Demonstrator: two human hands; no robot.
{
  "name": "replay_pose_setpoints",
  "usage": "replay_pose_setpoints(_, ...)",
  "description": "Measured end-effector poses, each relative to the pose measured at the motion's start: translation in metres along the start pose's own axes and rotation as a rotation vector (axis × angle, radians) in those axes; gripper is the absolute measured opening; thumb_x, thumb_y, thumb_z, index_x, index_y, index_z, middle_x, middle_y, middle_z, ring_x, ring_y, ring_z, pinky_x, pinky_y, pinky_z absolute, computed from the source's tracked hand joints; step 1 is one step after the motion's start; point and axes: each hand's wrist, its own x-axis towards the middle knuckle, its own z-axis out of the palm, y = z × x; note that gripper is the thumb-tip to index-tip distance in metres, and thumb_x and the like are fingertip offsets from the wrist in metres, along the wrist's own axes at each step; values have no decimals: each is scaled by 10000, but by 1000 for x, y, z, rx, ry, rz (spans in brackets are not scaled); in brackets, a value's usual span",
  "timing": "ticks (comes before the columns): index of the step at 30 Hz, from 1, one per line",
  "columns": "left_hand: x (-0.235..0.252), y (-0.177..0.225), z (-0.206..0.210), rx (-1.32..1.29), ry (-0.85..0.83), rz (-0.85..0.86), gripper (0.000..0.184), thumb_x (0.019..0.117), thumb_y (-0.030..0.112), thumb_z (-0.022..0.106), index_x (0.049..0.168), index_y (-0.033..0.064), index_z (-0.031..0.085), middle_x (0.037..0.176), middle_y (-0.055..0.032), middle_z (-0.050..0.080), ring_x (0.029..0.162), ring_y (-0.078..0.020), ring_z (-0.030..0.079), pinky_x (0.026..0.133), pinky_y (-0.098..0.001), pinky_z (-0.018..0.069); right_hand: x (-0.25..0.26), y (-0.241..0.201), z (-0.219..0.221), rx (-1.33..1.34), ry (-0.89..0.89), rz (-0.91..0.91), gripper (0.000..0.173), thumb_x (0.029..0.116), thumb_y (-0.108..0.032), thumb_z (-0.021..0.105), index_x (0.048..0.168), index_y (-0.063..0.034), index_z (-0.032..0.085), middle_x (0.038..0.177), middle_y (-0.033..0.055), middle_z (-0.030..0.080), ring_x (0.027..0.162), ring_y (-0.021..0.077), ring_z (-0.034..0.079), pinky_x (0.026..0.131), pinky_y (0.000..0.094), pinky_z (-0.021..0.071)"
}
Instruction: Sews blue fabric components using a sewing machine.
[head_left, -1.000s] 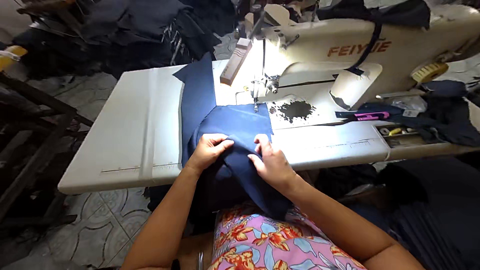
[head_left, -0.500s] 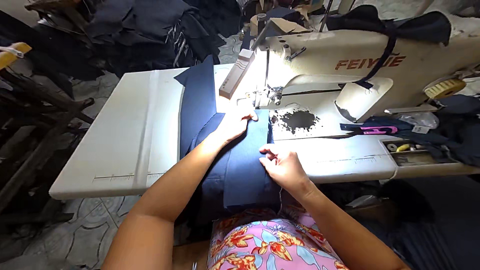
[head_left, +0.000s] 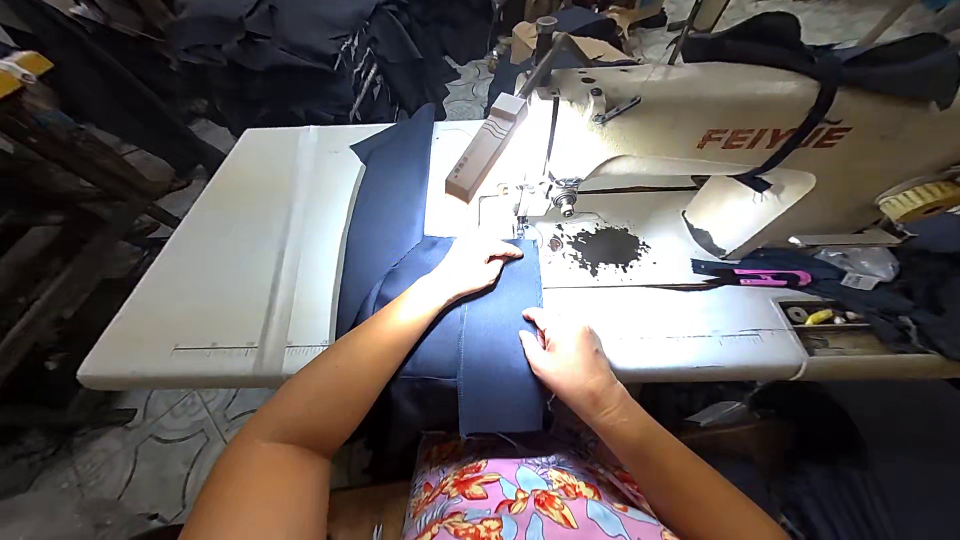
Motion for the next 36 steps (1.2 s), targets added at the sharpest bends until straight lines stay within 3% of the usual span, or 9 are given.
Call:
replay_pose_setpoints(4,8,-1,3,87,-80,6,366,925,-15,513,1152,77,785,1050,-221,699,1003,-387,669,858,-565,505,0,-5,-2,-74,-18,20,311,989,-169,579,1207,-13,736,899,178,734,836,352,713,747,528,560)
replay_pose_setpoints(13,11,0,5,146,-119,-6,366,942,7,524,1185,112,776,999,-200,663,935,-365,647,795,-532,499,1,-6,-2,-96,-22,35,322,987,-169,582,1221,1,725,890,181,734,828,350,716,748,525,565)
replay_pose_setpoints(18,12,12,8,307,-85,84,314,891,-9,554,1114,52,766,1300,-187,642,1267,-391,560,1048,-580,427,1,-5,-2,-104,-4,18,322,979,-169,578,1205,-2,735,859,170,733,806,345,717,722,521,564)
replay_pose_setpoints(21,7,36,19,381,-145,-39,302,1007,143,522,1198,-9,700,1332,-185,641,1303,-382,562,1069,-612,403,0,-4,1,-102,44,-10,302,960,-156,597,1159,14,748,822,171,726,756,342,711,692,517,566)
replay_pose_setpoints(23,1,45,27,346,-197,-169,405,1065,251,462,1371,27,604,1417,-172,574,1379,-363,502,1085,-694,342,0,-4,2,-92,61,-15,282,947,-149,607,1120,19,752,796,168,714,733,338,703,673,516,562)
replay_pose_setpoints(25,-4,42,33,303,-168,-210,451,1068,281,420,1441,76,567,1476,-142,541,1433,-341,456,1108,-744,270,1,-4,1,-92,50,-10,292,952,-155,603,1136,17,752,807,163,718,744,332,704,681,509,562)
replay_pose_setpoints(28,-8,38,30,263,-157,-239,464,1070,287,397,1461,100,560,1521,-118,518,1477,-323,408,1150,-744,198,4,-6,2,-91,21,4,312,962,-166,590,1165,10,747,839,166,727,771,330,709,702,506,564)
replay_pose_setpoints(32,-10,36,26,258,-154,-274,469,1072,290,400,1473,101,552,1538,-131,497,1489,-314,391,1164,-729,183,9,-9,1,-109,-59,25,345,992,-193,553,1224,-4,725,907,180,734,844,351,714,749,523,558)
replay_pose_setpoints(36,-10,33,25,252,-154,-272,470,1068,291,405,1472,103,554,1542,-126,495,1497,-312,381,1162,-738,174,10,-10,3,-121,-37,10,324,983,-191,553,1176,-12,741,862,168,725,815,342,712,715,518,554)
